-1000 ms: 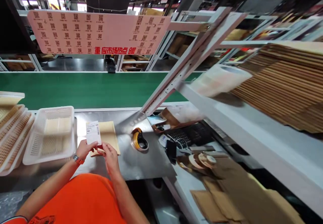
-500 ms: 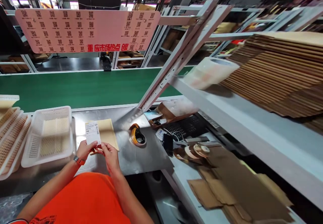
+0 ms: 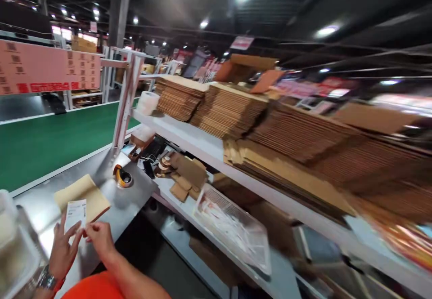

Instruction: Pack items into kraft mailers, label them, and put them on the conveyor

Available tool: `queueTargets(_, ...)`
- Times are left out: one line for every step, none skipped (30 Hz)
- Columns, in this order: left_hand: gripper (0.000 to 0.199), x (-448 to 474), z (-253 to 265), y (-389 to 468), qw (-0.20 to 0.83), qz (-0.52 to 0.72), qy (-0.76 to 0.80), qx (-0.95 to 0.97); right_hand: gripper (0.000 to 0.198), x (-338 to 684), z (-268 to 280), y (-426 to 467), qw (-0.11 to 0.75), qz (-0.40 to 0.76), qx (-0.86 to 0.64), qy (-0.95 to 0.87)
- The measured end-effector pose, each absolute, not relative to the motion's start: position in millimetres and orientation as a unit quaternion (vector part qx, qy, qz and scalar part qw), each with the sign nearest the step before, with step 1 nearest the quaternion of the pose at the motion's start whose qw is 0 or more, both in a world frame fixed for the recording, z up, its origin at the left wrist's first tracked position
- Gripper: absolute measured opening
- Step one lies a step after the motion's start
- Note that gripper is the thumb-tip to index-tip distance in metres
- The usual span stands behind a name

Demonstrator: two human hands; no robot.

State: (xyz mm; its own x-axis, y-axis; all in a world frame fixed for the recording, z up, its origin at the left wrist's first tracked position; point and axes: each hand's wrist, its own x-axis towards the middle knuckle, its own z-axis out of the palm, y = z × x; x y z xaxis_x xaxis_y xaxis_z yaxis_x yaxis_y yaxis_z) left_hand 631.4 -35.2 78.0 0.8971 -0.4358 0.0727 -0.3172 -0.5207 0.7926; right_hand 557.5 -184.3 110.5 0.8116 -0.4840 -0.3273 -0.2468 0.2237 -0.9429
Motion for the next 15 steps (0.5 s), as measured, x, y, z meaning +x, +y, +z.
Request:
queueTargets(0.027, 632, 71, -37, 0.431, -0.061, -0.227, 0.871, 0.062, 551, 107, -184, 0.719, -0.092, -0.617, 0.306)
queueTargets(0.027, 630, 64, -41, 0.433, -0.060, -0.237, 0.867, 0.062, 544, 103, -185, 0.715, -0.101, -0.616, 0.315)
queueTargets(0.027, 628, 60, -44, 0.448, -0.066, -0.246, 0.857, 0.061, 536, 101, -185, 0.711, -0.110, -0.614, 0.325)
queueTargets(0.031, 624, 58, -48, 0.474, -0.081, -0.256, 0.839, 0.061, 530, 98, -187, 0.708, -0.118, -0.612, 0.332)
queueTargets(0.039, 619, 57, -53, 0.504, -0.104, -0.268, 0.815, 0.061, 523, 96, -188, 0.707, -0.123, -0.610, 0.337)
queueTargets(0.049, 613, 60, -56, 0.533, -0.132, -0.277, 0.789, 0.062, 517, 94, -191, 0.706, -0.126, -0.608, 0.340)
queueTargets(0.057, 606, 64, -60, 0.555, -0.160, -0.281, 0.766, 0.063, 513, 93, -193, 0.706, -0.127, -0.607, 0.342)
queueTargets(0.063, 599, 70, -63, 0.570, -0.184, -0.281, 0.750, 0.065, 509, 91, -196, 0.705, -0.125, -0.608, 0.342)
queueTargets(0.066, 592, 77, -65, 0.578, -0.199, -0.276, 0.742, 0.066, 505, 89, -199, 0.705, -0.122, -0.610, 0.339)
queueTargets(0.069, 586, 85, -67, 0.580, -0.206, -0.267, 0.741, 0.066, 502, 88, -202, 0.706, -0.117, -0.614, 0.332)
queueTargets(0.071, 581, 93, -68, 0.578, -0.208, -0.257, 0.746, 0.065, 500, 86, -205, 0.707, -0.112, -0.619, 0.323)
queueTargets(0.073, 577, 101, -70, 0.572, -0.210, -0.248, 0.753, 0.063, 497, 85, -208, 0.710, -0.107, -0.623, 0.310)
queueTargets(0.075, 574, 108, -73, 0.566, -0.213, -0.240, 0.759, 0.060, 495, 85, -212, 0.716, -0.101, -0.624, 0.296)
queueTargets(0.076, 572, 113, -76, 0.562, -0.217, -0.228, 0.765, 0.057, 492, 84, -218, 0.725, -0.096, -0.620, 0.283)
queueTargets(0.076, 570, 117, -80, 0.563, -0.224, -0.210, 0.767, 0.054, 489, 85, -225, 0.741, -0.092, -0.607, 0.272)
